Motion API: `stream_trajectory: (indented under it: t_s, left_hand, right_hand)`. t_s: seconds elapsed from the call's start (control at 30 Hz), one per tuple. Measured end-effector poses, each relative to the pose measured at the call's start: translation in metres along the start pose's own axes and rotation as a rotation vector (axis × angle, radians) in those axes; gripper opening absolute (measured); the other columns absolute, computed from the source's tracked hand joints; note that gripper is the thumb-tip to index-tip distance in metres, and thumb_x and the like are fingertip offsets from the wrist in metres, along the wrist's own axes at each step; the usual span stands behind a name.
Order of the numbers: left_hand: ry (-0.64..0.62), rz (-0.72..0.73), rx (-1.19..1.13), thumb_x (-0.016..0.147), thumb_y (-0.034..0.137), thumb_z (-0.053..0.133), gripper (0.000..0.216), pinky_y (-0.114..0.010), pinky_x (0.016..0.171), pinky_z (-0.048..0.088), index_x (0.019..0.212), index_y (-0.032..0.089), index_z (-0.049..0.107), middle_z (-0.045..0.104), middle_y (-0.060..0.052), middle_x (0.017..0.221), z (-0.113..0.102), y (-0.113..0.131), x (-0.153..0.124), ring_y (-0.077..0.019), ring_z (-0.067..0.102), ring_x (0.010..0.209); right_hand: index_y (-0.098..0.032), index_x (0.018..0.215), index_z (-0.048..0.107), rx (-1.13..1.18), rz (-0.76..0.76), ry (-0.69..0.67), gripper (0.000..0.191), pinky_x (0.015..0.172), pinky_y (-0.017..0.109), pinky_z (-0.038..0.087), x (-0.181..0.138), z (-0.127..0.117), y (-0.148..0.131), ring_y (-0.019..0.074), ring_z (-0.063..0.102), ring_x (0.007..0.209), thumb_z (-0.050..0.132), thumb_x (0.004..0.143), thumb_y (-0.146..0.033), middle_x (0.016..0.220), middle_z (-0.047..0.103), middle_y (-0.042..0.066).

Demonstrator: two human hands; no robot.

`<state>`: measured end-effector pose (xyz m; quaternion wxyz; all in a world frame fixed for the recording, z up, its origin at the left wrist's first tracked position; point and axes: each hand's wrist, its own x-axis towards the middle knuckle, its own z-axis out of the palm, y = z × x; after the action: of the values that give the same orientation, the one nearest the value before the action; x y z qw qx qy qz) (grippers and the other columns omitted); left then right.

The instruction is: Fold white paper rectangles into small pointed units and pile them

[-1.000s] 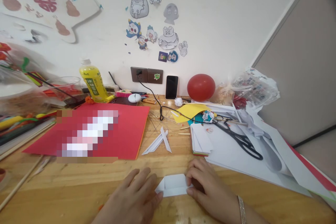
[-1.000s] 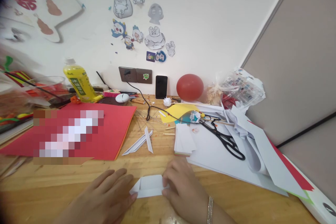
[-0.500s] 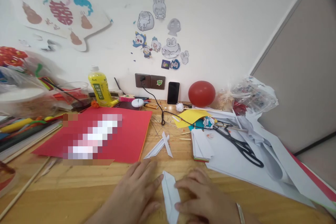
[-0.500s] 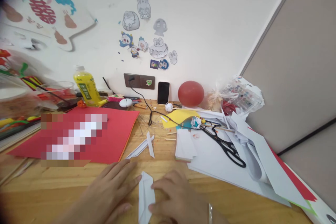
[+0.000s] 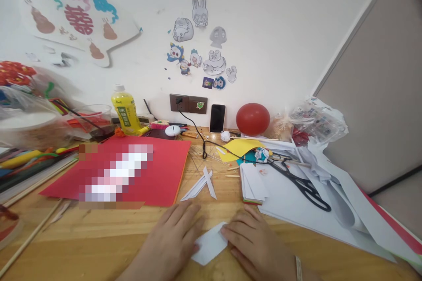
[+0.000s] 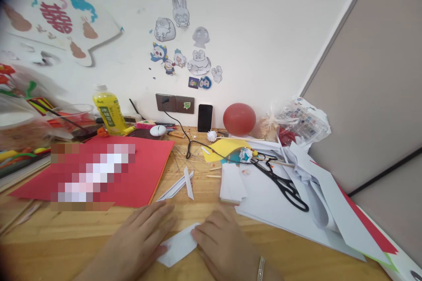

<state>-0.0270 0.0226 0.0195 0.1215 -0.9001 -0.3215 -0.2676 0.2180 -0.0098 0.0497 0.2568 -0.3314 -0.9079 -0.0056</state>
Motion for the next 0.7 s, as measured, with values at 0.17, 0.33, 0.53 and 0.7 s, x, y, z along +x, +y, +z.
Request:
stream_trajectory:
  t_s: [0.17, 0.33, 0.53, 0.7]
  left_hand:
    - [-0.031, 0.062, -0.159, 0.087, 0.012, 0.055, 0.010, -0.030, 0.060, 0.044, 0.082, 0.019, 0.059, 0.062, 0.000, 0.072, -0.014, 0.010, 0.008, -0.0189, 0.054, 0.063]
    - [0.013, 0.110, -0.115, 0.090, 0.003, 0.046, 0.023, -0.029, 0.061, 0.041, 0.076, 0.017, 0.057, 0.060, -0.002, 0.072, -0.010, 0.025, 0.002, -0.0180, 0.054, 0.064]
    - [0.000, 0.155, -0.067, 0.093, 0.003, 0.042, 0.027, -0.030, 0.064, 0.044, 0.081, 0.018, 0.059, 0.061, -0.003, 0.074, -0.008, 0.024, -0.001, -0.0187, 0.054, 0.067]
    - [0.015, 0.175, -0.074, 0.093, 0.007, 0.049, 0.017, -0.031, 0.072, 0.046, 0.085, 0.019, 0.058, 0.061, -0.003, 0.075, -0.009, 0.021, 0.000, -0.0190, 0.056, 0.069]
  right_hand:
    - [-0.015, 0.101, 0.062, -0.146, 0.013, 0.126, 0.021, 0.081, 0.040, 0.046, -0.002, 0.009, 0.001, 0.0199, 0.058, 0.073, 0.041, 0.099, -0.014, 0.074, 0.066, 0.005]
    - [-0.017, 0.081, 0.059, -0.107, -0.015, 0.135, 0.029, 0.067, 0.032, 0.045, -0.005, 0.016, 0.003, 0.0177, 0.053, 0.067, 0.037, 0.099, -0.013, 0.070, 0.063, 0.004]
    - [-0.019, 0.081, 0.059, -0.035, -0.064, 0.108, 0.022, 0.069, 0.032, 0.046, -0.003, 0.011, 0.002, 0.0175, 0.056, 0.073, 0.045, 0.097, -0.013, 0.082, 0.068, 0.004]
    - [-0.019, 0.086, 0.058, 0.024, -0.042, 0.069, 0.018, 0.073, 0.033, 0.047, -0.005, 0.008, 0.001, 0.0172, 0.057, 0.071, 0.045, 0.096, -0.012, 0.076, 0.067, 0.003]
